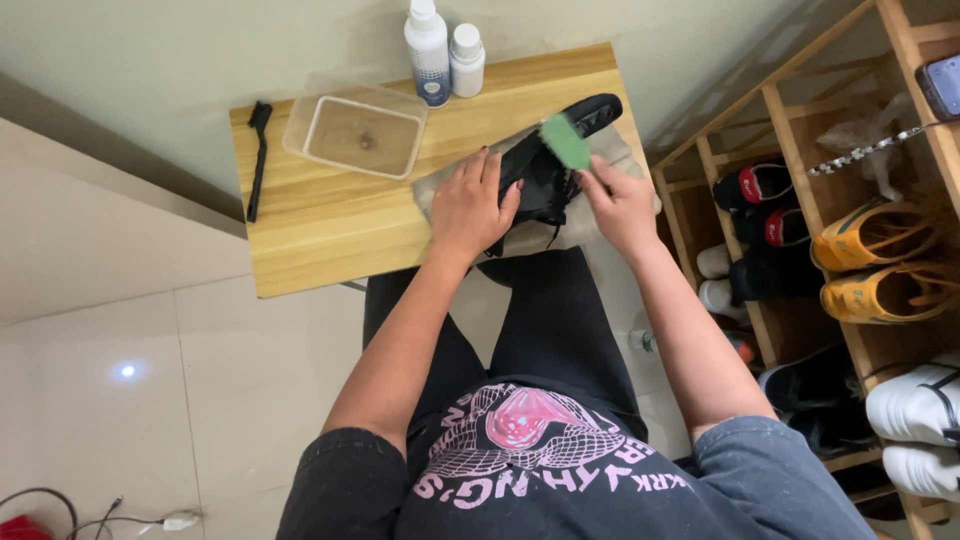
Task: The person scrubs the sole of a black shoe using a green brush. They hold the shoe steady with their left hand while brushing the textured bottom surface with their right hand.
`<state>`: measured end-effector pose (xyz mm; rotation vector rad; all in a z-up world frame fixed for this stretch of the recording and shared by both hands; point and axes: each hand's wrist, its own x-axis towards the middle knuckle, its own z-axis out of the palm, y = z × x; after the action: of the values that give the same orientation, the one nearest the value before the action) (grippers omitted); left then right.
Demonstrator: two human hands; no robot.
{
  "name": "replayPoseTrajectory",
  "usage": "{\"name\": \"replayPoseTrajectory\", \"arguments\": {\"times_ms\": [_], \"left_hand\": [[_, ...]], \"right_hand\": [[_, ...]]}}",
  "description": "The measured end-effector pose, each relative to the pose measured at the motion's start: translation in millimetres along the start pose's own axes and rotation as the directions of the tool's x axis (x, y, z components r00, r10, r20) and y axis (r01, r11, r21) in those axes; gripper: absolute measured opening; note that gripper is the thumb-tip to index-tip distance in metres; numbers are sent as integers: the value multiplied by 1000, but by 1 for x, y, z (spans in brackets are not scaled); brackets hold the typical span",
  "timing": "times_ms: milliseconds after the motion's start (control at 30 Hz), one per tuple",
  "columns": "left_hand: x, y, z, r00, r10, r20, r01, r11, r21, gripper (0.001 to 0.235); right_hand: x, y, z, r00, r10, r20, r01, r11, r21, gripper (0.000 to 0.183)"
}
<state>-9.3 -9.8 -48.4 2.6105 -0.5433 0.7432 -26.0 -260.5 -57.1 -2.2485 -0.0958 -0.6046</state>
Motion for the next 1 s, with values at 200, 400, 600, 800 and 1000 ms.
{"name": "replayPoseTrajectory", "arguments": {"times_ms": [200,400,600,800,1000], "left_hand": [[2,1,-5,1000,-18,24,18,1000,-6,53],[2,3,-14,997,-38,72,41,999,-36,53],[3,2,-12,998,-25,59,27,999,-38,57],[5,2,-15,998,-12,66,13,1000,-20,55],[7,2,-19,990,-33,140,43,997,-70,54]], "right_hand": [[18,-11,-4,993,17,-115,-23,999,-49,18],[6,2,-1,1000,-12,-16,10,991,-136,22],[-13,-37,11,994,24,104,-8,989,-148,28],[11,18,-8,996,58,-65,-67,987,-145,25],[10,-3,-4,994,109,-17,-110,987,-113,27]]}}
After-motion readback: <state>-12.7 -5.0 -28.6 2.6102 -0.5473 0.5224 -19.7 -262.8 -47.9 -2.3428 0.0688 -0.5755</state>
